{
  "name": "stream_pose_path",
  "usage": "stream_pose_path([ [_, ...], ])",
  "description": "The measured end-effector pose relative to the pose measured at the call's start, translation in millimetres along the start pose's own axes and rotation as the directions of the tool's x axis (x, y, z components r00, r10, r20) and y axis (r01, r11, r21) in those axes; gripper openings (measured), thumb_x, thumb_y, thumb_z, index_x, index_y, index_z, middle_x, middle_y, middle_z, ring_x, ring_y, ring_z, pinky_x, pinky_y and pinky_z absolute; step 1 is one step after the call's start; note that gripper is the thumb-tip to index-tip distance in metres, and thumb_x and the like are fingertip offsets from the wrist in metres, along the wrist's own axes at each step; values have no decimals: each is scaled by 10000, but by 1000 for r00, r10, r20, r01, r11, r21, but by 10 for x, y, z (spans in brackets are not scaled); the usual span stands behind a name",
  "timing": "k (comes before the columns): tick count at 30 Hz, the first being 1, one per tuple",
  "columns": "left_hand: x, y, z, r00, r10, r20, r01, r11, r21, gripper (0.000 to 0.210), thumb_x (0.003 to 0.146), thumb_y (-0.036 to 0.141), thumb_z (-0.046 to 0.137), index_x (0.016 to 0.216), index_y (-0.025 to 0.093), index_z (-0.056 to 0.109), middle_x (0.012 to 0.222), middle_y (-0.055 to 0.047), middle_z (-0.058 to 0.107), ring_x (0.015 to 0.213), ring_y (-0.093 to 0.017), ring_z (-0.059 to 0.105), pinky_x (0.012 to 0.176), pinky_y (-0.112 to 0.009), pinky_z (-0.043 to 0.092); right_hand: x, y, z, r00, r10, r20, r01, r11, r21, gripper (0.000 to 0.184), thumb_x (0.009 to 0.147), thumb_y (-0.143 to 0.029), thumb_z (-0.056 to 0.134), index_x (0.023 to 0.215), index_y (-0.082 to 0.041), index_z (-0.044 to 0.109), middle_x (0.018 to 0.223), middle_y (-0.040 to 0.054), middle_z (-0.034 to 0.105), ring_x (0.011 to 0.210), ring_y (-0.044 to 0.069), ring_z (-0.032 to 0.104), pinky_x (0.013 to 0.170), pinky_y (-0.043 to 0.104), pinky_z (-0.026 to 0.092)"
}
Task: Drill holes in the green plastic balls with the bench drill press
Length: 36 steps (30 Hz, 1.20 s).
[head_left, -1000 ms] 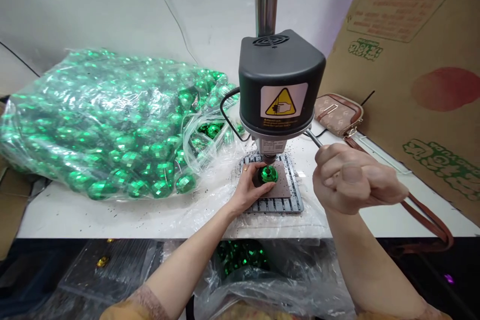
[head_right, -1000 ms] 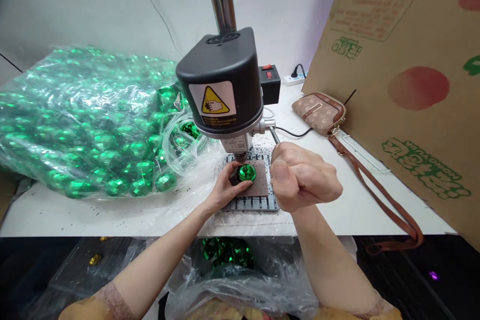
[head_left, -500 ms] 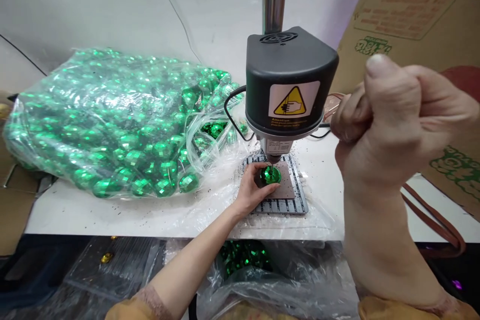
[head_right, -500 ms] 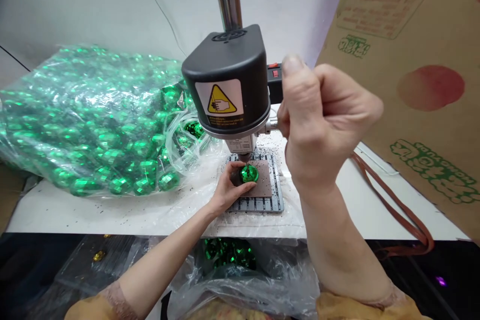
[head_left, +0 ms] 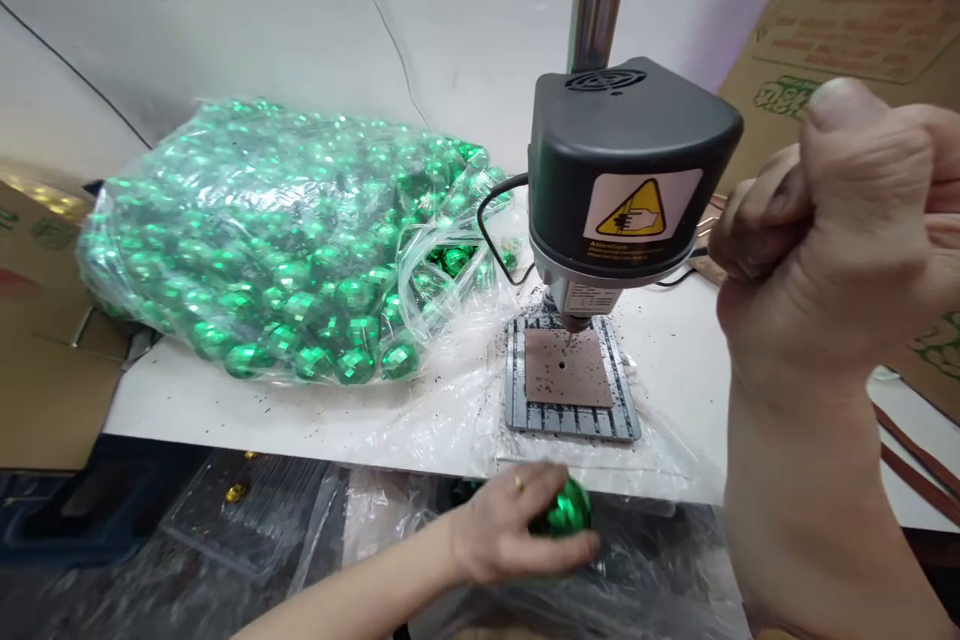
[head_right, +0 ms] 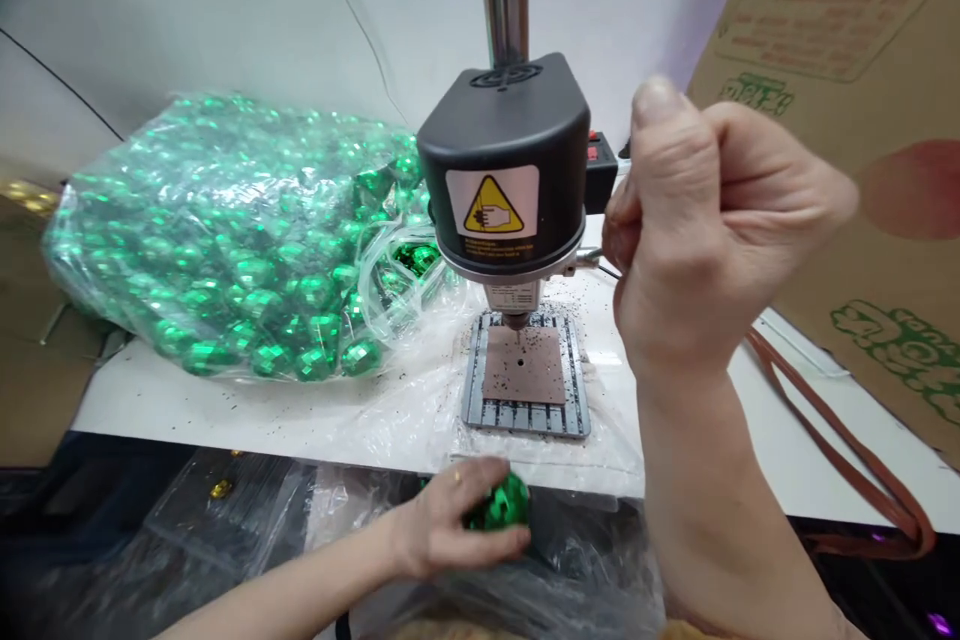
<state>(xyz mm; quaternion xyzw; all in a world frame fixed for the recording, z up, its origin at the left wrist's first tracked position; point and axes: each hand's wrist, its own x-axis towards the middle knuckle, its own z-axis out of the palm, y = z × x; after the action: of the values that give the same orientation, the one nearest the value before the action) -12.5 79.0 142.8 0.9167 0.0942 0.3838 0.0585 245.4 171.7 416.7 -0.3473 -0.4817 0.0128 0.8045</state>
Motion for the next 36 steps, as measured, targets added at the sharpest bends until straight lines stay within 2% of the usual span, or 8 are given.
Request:
stream_pose_path([
  [4,-542,295,-63,930,-97,355,69,994,90,488,952,438,982,1418,445,841,1399,-103,905,1158,-309,894,904,-369,761,15,-13,-5,996,85,-31,-84,996,35,463,996,-268,710,593,-271,484,511,-82,375,443,76,358,468,364,262],
  [7,-450,109,-248,881,-251,402,287,957,-32,359,999,447,908,1355,463,873,1360,-100,913,1169,-332,896,970,-455,777,25,45,-46,993,115,-25,-113,992,50,463,975,-301,765,583,-272,522,496,-74,355,457,96,358,458,373,270],
  [10,117,-476,-561,889,-433,150,452,883,-130,213,1090,392,759,1250,364,897,1225,-147,893,1140,-362,869,1027,-576,760,28,105,-90,995,94,-10,-94,994,50,534,973,-367,828,572,-271,489,497,-68,332,461,107,361,444,377,289],
  [13,861,-1310,-845,713,-686,-144,687,725,-47,128,1124,282,729,1149,275,854,1161,-129,809,1148,-337,792,1147,-568,681,20,106,-103,996,84,-11,-84,996,43,531,991,-381,823,576,-251,517,522,-64,360,459,89,370,441,362,293],
  [17,1489,-2303,-968,608,-771,-190,785,619,-1,129,1085,95,739,1023,206,761,1103,-93,682,1170,-301,693,1293,-549,565,-1,55,-84,997,77,12,-77,996,36,518,1029,-336,772,588,-231,522,516,-74,391,448,65,405,466,341,295],
  [21,1579,-2740,-931,545,-827,-137,835,551,-5,284,911,35,901,838,212,691,939,-10,570,1029,-263,690,1245,-500,586,-23,19,-52,999,47,-3,-47,998,34,562,1069,-341,771,597,-209,494,521,-80,410,448,43,409,507,325,301],
  [29,1384,-2253,-952,553,-823,-133,741,558,-373,398,856,346,1010,1181,265,795,1173,-58,752,1138,-298,748,1129,-498,666,-56,23,-26,999,36,-20,-35,999,35,519,1088,-205,684,626,-196,448,534,-77,388,483,30,413,529,313,298],
  [36,1118,-1337,-651,341,-924,171,428,-9,-904,523,924,559,912,1304,286,679,1203,-68,836,1154,-331,862,1191,-663,674,-27,74,-41,999,15,-35,-13,999,36,503,1062,-218,703,610,-234,483,510,-72,400,434,79,397,474,351,283],
])
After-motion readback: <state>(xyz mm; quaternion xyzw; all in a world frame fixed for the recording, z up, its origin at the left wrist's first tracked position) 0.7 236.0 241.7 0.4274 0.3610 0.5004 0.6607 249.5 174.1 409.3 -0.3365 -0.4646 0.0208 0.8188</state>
